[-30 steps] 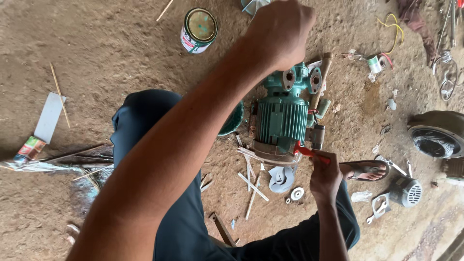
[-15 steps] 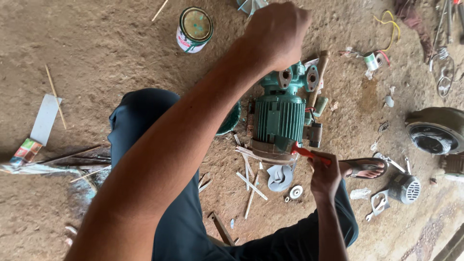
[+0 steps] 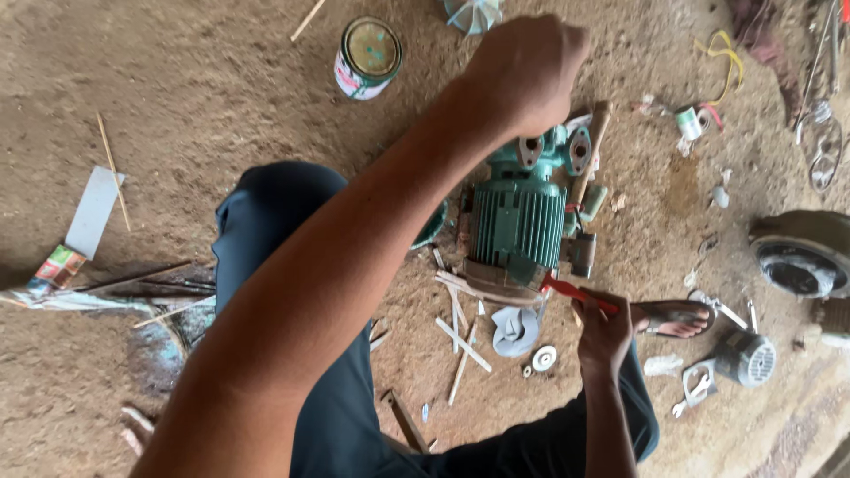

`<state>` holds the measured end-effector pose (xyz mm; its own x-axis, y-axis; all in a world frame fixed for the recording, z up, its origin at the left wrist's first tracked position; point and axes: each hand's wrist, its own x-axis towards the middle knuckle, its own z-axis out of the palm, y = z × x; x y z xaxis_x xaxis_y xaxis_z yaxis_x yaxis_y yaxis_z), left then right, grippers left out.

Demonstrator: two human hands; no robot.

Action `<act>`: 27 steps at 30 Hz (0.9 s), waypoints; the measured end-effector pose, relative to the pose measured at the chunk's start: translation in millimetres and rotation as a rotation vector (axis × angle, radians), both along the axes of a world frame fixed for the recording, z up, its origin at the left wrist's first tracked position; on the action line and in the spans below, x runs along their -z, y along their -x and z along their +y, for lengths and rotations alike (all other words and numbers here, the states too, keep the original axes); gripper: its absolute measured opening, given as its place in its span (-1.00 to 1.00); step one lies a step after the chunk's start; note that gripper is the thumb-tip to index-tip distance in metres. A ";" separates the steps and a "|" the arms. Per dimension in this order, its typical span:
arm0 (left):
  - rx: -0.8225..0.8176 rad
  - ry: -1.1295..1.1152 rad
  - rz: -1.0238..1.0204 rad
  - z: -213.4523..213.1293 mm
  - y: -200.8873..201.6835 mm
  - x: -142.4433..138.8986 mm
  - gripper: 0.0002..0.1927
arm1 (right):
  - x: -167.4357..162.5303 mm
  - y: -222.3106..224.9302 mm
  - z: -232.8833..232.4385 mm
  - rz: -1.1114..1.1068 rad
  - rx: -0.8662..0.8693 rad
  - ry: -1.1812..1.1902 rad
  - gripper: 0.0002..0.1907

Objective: The person paints a green electric motor with a small brush, repeatedly dipping the brush into a paint can and applying paint to the motor's body and fins. The person sits on the floor and occasionally adjusts the motor's position to reach different areas.

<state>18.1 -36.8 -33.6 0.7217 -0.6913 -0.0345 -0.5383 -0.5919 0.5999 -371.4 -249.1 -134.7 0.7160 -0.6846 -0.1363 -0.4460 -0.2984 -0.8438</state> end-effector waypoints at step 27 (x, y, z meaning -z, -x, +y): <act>-0.060 0.072 -0.073 16.5 -7.8 8.2 -0.79 | 76.8 -122.9 137.6 0.159 -0.359 0.295 -0.81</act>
